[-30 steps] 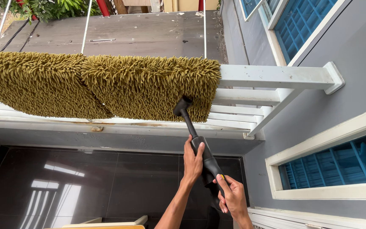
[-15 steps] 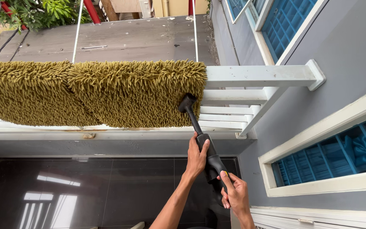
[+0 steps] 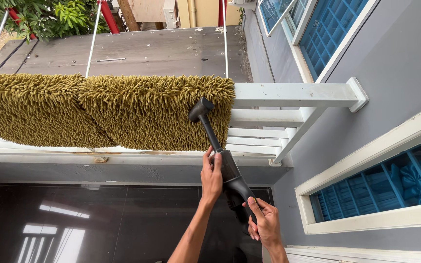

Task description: The person vacuums two shaggy rugs hanging on a balcony railing using a handheld vacuum cleaner with a brush attachment.

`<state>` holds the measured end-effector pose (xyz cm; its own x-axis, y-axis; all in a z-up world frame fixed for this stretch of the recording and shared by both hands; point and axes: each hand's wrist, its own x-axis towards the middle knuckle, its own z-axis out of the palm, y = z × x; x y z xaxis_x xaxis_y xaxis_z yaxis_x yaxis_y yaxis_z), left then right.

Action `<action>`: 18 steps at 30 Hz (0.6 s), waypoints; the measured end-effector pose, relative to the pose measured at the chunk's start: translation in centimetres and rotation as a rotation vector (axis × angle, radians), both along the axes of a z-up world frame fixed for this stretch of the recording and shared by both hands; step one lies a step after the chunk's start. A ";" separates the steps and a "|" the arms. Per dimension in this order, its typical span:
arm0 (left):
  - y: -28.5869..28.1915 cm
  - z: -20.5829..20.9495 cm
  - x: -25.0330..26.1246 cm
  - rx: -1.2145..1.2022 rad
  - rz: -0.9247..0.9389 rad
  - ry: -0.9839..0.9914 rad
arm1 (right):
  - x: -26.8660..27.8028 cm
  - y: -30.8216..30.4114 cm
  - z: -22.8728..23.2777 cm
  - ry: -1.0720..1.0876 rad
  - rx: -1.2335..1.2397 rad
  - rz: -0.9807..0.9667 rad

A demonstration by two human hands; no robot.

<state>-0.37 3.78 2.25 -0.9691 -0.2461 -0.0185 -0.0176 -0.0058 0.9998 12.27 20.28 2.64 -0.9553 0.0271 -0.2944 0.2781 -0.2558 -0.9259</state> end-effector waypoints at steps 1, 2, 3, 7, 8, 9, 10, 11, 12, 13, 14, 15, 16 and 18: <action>-0.1 -0.8 -1.2 0.077 0.013 -0.019 | -0.1 0.2 0.1 -0.002 -0.010 0.005; -0.4 -1.5 -2.4 0.242 -0.032 -0.055 | -0.2 0.5 0.1 -0.005 -0.021 0.010; -0.8 -2.2 -3.6 0.407 -0.077 -0.096 | 0.1 0.6 0.0 -0.017 -0.007 0.006; -0.2 -3.8 -4.4 0.535 -0.176 -0.167 | 1.0 0.9 -0.3 -0.059 0.043 -0.023; 0.1 -3.5 -4.4 0.490 -0.135 -0.153 | 1.0 0.9 -0.3 -0.065 0.052 -0.030; 0.7 -3.3 -4.1 0.445 -0.094 -0.144 | 1.2 1.0 -0.2 -0.048 0.088 -0.032; 1.1 -2.8 -3.7 0.399 -0.053 -0.135 | 1.3 1.2 0.0 -0.031 0.125 -0.033; 1.5 -2.1 -3.6 0.379 -0.030 -0.113 | 1.2 1.4 0.2 -0.011 0.164 -0.035; 1.7 -1.4 -3.5 0.360 -0.006 -0.091 | 1.1 1.5 0.4 0.006 0.164 -0.043; 1.9 -0.6 -3.4 0.338 0.019 -0.071 | 1.1 1.5 0.5 0.021 0.162 -0.049; 2.0 0.0 -3.4 0.337 0.027 -0.067 | 1.1 1.5 0.6 0.035 0.160 -0.055; 2.2 0.4 -3.6 0.335 0.033 -0.062 | 0.9 1.3 0.5 0.040 0.154 -0.062; 2.4 0.5 -3.7 0.334 0.039 -0.057 | 0.5 1.0 0.3 0.046 0.148 -0.069; 3.3 -0.5 -3.5 0.183 0.013 -0.079 | 0.4 1.0 -0.2 0.057 0.160 -0.060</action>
<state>-3.91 7.09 1.79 -0.9595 -0.2443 -0.1401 -0.0949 -0.1881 0.9776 12.62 21.25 2.43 -0.9656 0.1265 -0.2272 0.2127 -0.1181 -0.9699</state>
